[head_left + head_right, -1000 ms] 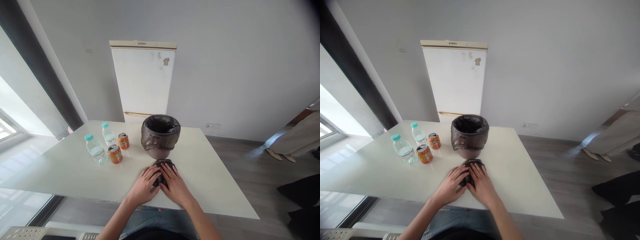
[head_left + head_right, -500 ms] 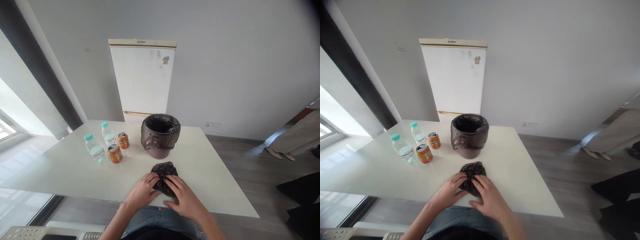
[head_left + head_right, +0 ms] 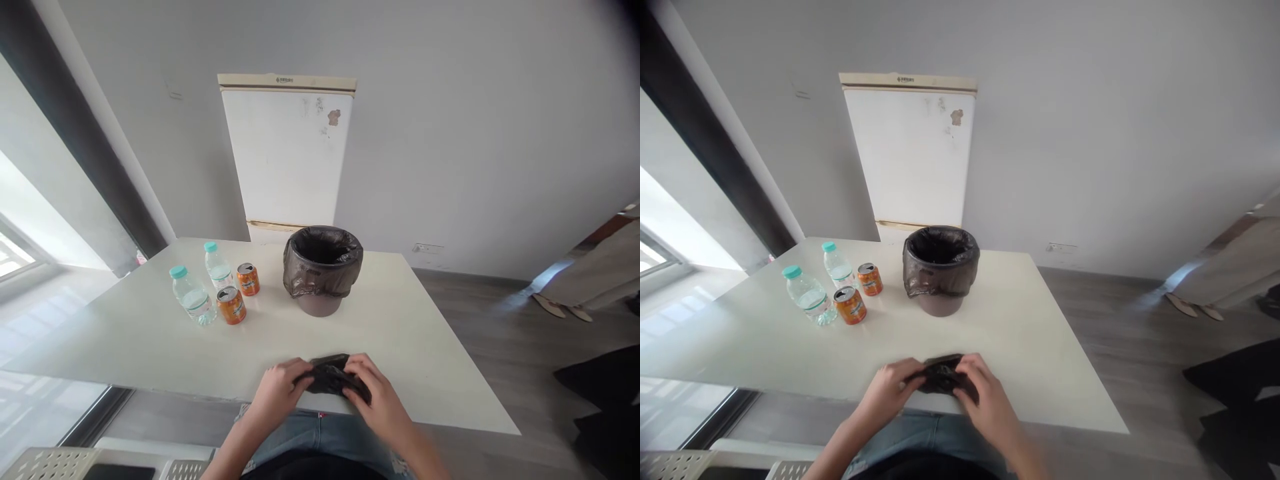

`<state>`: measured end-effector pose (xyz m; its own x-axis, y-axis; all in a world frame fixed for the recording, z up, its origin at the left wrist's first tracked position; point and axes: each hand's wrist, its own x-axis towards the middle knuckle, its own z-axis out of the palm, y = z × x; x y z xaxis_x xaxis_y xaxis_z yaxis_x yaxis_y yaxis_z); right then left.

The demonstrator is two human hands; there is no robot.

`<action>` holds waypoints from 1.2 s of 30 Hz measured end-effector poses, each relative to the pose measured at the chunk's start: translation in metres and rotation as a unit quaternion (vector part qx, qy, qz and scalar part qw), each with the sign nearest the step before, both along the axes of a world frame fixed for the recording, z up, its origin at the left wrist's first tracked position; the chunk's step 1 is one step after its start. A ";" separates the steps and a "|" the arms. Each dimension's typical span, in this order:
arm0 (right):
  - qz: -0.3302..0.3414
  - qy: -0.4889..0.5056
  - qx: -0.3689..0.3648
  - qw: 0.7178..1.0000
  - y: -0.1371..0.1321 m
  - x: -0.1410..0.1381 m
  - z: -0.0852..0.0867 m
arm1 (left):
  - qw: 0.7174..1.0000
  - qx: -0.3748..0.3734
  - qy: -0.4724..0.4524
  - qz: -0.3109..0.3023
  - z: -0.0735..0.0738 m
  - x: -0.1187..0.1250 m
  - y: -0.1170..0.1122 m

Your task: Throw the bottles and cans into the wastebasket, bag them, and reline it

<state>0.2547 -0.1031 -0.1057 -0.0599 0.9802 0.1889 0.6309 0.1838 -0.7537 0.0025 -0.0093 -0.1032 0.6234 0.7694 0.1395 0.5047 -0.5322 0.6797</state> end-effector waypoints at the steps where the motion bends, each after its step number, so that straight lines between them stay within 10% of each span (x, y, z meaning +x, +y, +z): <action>1: -0.026 0.007 -0.013 1.000 0.008 -0.003 0.006 | 0.999 -0.022 -0.016 0.029 0.000 0.004 0.007; 9: -0.100 -0.057 -0.024 0.993 0.052 -0.015 0.007 | 0.988 0.067 -0.006 0.139 -0.011 0.025 0.024; 16: -0.111 -0.125 -0.002 0.986 0.051 -0.017 -0.002 | 0.966 0.242 0.060 -0.076 -0.019 0.032 0.004; 20: -0.160 -0.188 0.110 0.963 0.044 -0.021 -0.001 | 0.955 0.257 0.130 -0.067 -0.027 0.037 0.004; 26: 0.039 -0.308 0.151 0.939 0.035 -0.031 -0.005 | 0.951 0.242 0.174 -0.088 -0.018 0.036 0.005; 36: 0.061 -0.324 0.101 0.939 0.039 -0.020 -0.018 | 0.948 0.240 0.169 -0.122 -0.017 0.030 0.017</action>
<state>0.2352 -0.0643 -0.1236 -0.3357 0.9067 0.2552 0.9101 0.3821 -0.1603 0.0324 0.0076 -0.1198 0.8467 0.4939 0.1980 0.4717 -0.8688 0.1503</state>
